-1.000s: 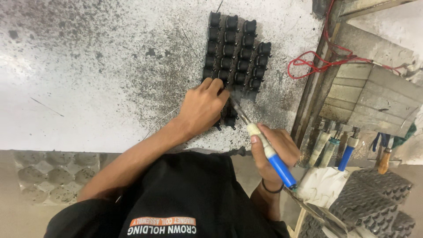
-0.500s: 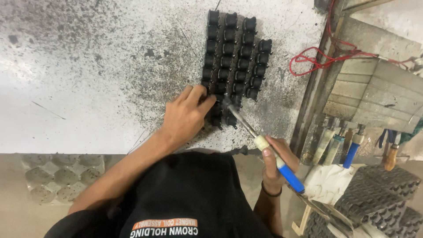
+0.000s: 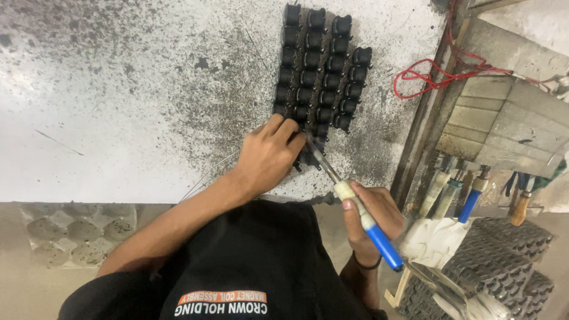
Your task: The person solders black coil components arranged in rows on a workbench, holding each component steady with one hand while applying a heated soldering iron with the other. They occasionally reach to the side to place the iron or pick up solder, working through the rows of components one at a time.
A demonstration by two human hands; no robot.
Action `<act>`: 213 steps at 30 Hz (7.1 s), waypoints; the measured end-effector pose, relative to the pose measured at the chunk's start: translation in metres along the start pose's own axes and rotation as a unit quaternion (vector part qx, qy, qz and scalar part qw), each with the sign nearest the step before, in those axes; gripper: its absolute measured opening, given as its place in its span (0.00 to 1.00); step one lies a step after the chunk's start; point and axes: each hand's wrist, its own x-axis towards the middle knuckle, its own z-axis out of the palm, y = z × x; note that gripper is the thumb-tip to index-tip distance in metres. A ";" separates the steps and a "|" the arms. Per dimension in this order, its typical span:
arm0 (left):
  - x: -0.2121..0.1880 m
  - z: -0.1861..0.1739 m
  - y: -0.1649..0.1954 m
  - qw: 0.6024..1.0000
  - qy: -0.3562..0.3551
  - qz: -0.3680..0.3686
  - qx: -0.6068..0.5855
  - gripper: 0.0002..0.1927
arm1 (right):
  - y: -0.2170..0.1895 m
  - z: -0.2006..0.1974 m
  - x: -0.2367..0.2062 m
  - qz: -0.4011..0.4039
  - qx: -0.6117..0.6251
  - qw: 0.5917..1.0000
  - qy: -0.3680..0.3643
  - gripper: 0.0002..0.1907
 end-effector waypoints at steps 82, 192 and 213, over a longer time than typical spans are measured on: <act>-0.039 -0.010 0.020 0.997 -0.076 0.024 -0.013 0.12 | 0.007 -0.011 -0.059 0.059 0.046 0.997 0.022 0.16; -0.037 -0.050 -0.018 0.998 0.046 -0.003 0.044 0.13 | 0.023 0.037 -0.062 0.275 0.244 0.920 0.136 0.24; -0.043 -0.033 -0.021 0.999 -0.004 -0.030 -0.034 0.12 | -0.006 0.024 -0.053 0.118 0.128 0.984 0.044 0.18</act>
